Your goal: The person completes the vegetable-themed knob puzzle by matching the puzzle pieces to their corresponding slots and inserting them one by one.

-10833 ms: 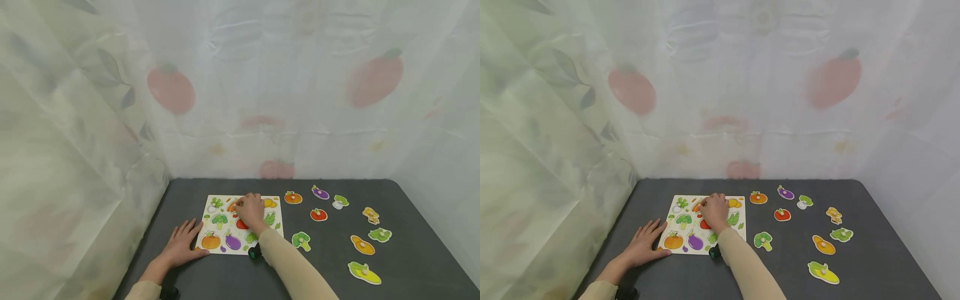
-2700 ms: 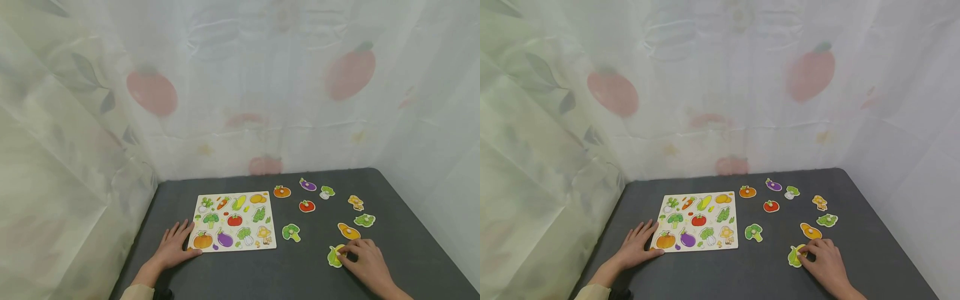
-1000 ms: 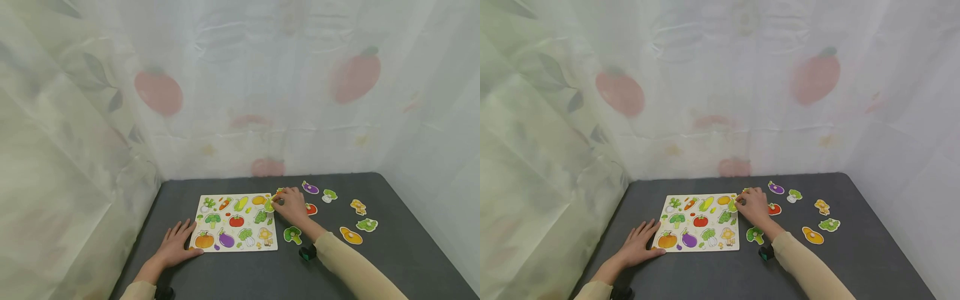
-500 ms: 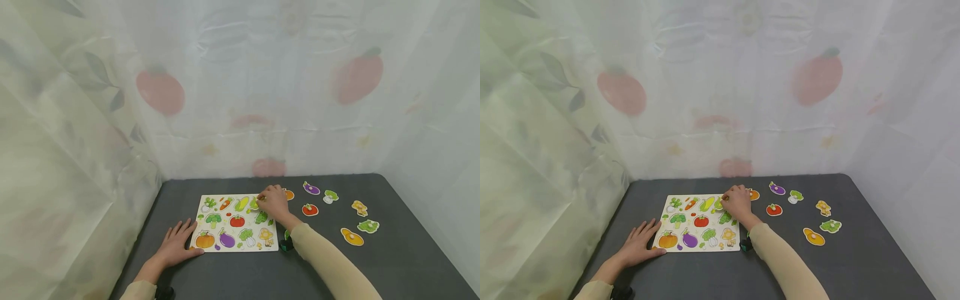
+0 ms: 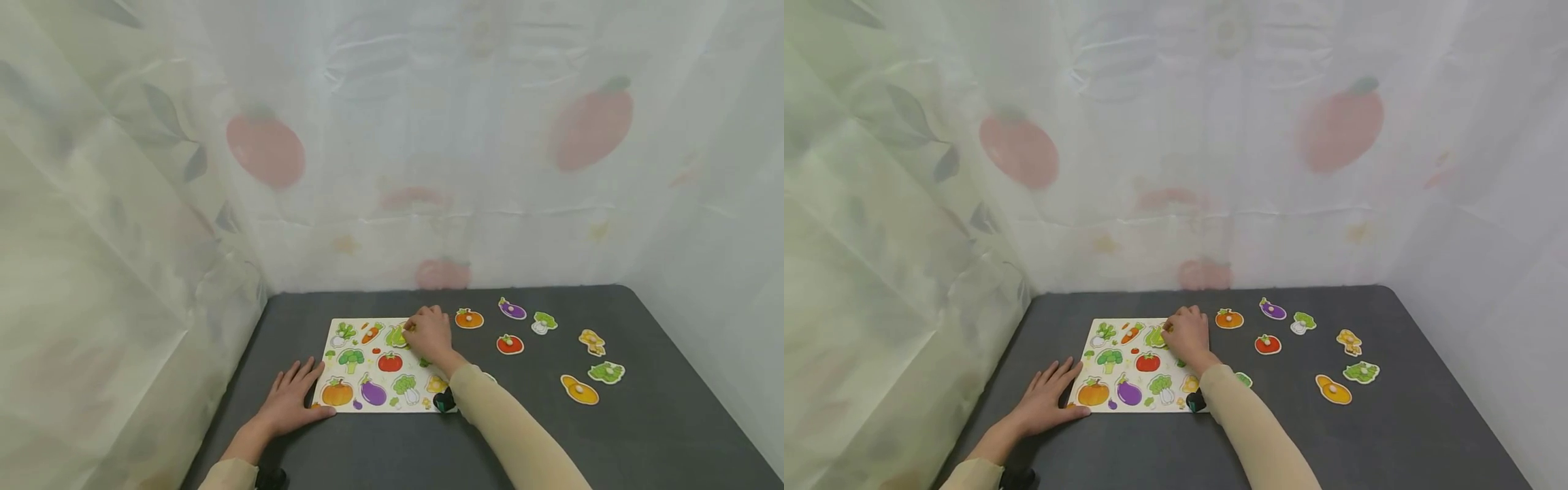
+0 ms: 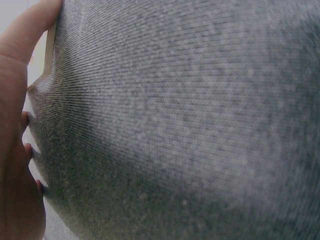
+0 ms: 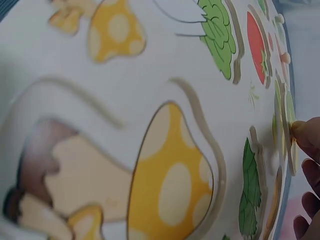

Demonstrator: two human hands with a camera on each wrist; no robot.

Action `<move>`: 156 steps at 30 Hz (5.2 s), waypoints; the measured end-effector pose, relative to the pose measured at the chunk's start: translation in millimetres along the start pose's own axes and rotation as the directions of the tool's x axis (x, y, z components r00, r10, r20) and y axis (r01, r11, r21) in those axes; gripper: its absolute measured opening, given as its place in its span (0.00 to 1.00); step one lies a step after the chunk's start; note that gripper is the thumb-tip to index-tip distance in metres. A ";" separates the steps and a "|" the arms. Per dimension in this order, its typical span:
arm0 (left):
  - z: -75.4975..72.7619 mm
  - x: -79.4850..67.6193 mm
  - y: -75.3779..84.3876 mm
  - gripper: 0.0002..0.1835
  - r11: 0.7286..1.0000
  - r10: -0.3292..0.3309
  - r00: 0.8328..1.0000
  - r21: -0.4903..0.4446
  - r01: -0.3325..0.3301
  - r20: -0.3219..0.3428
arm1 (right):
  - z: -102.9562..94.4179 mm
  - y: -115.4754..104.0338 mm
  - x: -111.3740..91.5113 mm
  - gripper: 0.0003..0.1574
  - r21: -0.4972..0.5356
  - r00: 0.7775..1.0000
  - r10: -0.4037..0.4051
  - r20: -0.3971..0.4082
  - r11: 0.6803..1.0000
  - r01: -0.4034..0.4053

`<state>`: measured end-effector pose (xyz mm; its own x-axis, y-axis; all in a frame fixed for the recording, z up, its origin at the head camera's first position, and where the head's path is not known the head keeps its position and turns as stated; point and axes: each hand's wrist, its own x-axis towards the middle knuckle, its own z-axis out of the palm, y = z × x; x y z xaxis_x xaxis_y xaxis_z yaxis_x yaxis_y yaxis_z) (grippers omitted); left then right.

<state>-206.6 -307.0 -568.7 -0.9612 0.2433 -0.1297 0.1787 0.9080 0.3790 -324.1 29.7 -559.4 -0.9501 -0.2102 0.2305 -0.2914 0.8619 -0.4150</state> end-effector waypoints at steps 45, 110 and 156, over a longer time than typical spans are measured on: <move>-2.6 -3.0 4.4 0.60 1.000 -0.002 1.000 0.009 0.002 -0.003 | 23.3 -9.1 5.9 0.08 0.022 0.999 0.031 -0.031 0.999 -0.030; 0.0 -0.3 -2.7 0.61 1.000 0.017 1.000 0.008 -0.016 -0.014 | -171.8 209.3 -162.9 0.22 0.126 0.993 0.067 -0.100 0.991 -0.054; 3.3 0.8 -2.6 0.62 1.000 0.010 1.000 0.009 -0.010 -0.016 | -163.2 240.4 -212.5 0.06 -0.003 0.998 0.058 -0.012 0.998 -0.058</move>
<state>-207.1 -308.0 -572.8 -0.9627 0.2467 -0.1109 0.1900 0.9085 0.3721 -174.1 356.8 -564.5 -0.9640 -0.1541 0.2166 -0.2352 0.8739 -0.4255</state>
